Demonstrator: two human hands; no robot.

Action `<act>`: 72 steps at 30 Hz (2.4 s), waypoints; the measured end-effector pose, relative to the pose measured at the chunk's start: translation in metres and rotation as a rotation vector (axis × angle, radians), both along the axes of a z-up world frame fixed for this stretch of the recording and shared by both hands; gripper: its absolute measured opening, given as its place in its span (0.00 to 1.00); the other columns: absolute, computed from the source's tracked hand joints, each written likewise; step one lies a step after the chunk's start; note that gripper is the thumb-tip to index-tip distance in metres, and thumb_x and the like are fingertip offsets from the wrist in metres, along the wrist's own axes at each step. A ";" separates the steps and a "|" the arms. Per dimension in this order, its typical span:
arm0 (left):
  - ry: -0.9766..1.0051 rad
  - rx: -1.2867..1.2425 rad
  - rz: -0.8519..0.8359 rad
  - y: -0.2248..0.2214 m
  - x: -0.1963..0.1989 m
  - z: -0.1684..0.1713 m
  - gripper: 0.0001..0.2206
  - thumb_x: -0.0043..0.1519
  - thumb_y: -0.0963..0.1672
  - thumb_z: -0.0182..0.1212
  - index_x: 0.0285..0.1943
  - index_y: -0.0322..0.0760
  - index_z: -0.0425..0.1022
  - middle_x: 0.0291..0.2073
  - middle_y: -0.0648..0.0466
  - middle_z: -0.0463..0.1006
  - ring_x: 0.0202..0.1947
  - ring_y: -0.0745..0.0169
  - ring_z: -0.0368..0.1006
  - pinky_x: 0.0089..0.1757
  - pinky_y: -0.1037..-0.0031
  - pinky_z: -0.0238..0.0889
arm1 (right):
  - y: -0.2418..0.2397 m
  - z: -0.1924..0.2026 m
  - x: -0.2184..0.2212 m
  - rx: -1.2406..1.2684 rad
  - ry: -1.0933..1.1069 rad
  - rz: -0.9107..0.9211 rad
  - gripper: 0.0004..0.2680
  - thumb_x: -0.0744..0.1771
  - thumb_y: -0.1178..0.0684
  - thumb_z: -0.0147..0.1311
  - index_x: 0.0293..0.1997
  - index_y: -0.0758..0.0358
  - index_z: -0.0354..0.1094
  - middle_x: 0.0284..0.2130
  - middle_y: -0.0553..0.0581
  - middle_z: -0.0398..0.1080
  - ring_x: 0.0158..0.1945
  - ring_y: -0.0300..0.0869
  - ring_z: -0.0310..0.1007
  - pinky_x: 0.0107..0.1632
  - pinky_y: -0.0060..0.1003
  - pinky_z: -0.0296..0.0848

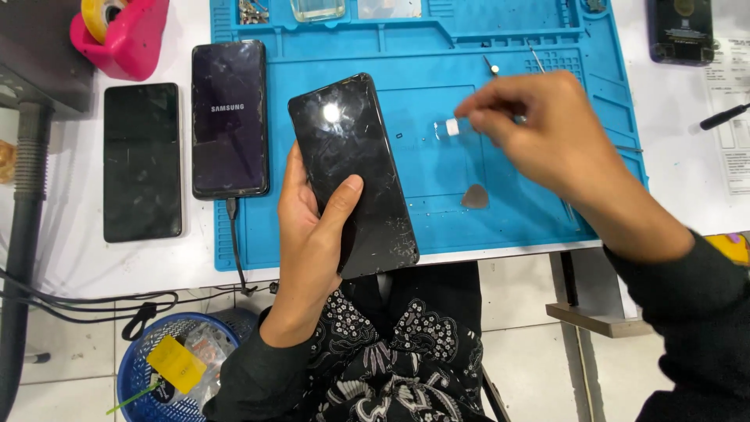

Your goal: Removing the SIM tray and prying off the back cover of a smartphone using specialized tools.

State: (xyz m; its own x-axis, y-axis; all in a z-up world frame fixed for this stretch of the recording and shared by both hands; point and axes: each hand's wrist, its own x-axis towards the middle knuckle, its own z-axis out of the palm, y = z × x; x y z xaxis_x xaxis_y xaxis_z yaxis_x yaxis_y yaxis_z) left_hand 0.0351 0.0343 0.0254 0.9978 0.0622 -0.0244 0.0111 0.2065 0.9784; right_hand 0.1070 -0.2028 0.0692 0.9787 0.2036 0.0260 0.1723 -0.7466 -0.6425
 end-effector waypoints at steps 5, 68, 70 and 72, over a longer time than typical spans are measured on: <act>0.014 -0.054 -0.001 0.000 0.001 -0.006 0.33 0.64 0.45 0.59 0.78 0.35 0.49 0.72 0.48 0.60 0.72 0.58 0.57 0.66 0.67 0.54 | 0.007 -0.016 0.023 -0.069 -0.028 -0.017 0.06 0.69 0.60 0.56 0.44 0.58 0.81 0.28 0.54 0.77 0.29 0.39 0.69 0.36 0.37 0.67; 0.014 -0.274 0.124 -0.002 -0.007 -0.007 0.32 0.61 0.42 0.66 0.75 0.34 0.59 0.68 0.46 0.71 0.67 0.55 0.70 0.64 0.67 0.68 | 0.027 -0.021 -0.130 0.396 -0.041 -0.207 0.05 0.63 0.61 0.65 0.32 0.71 0.72 0.22 0.59 0.75 0.22 0.38 0.73 0.30 0.25 0.75; 0.001 -0.251 0.119 -0.002 -0.008 -0.010 0.33 0.61 0.42 0.67 0.76 0.33 0.58 0.70 0.45 0.69 0.70 0.54 0.68 0.66 0.67 0.66 | 0.035 -0.023 -0.132 0.469 -0.011 -0.240 0.05 0.63 0.63 0.65 0.32 0.72 0.70 0.17 0.60 0.73 0.17 0.37 0.74 0.24 0.23 0.76; -0.022 -0.260 0.174 -0.001 -0.009 -0.015 0.33 0.60 0.43 0.70 0.75 0.33 0.61 0.66 0.48 0.73 0.65 0.56 0.72 0.64 0.67 0.69 | 0.046 -0.021 -0.132 0.530 -0.099 -0.087 0.02 0.63 0.64 0.61 0.33 0.73 0.73 0.21 0.61 0.74 0.21 0.41 0.74 0.27 0.26 0.76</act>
State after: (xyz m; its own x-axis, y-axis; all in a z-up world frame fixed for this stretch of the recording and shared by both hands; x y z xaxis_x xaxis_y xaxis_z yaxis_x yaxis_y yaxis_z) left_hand 0.0258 0.0329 0.0103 0.9731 0.2268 -0.0407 -0.0667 0.4466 0.8923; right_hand -0.0253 -0.1571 0.0481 0.9791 0.0561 0.1957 0.2030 -0.3391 -0.9186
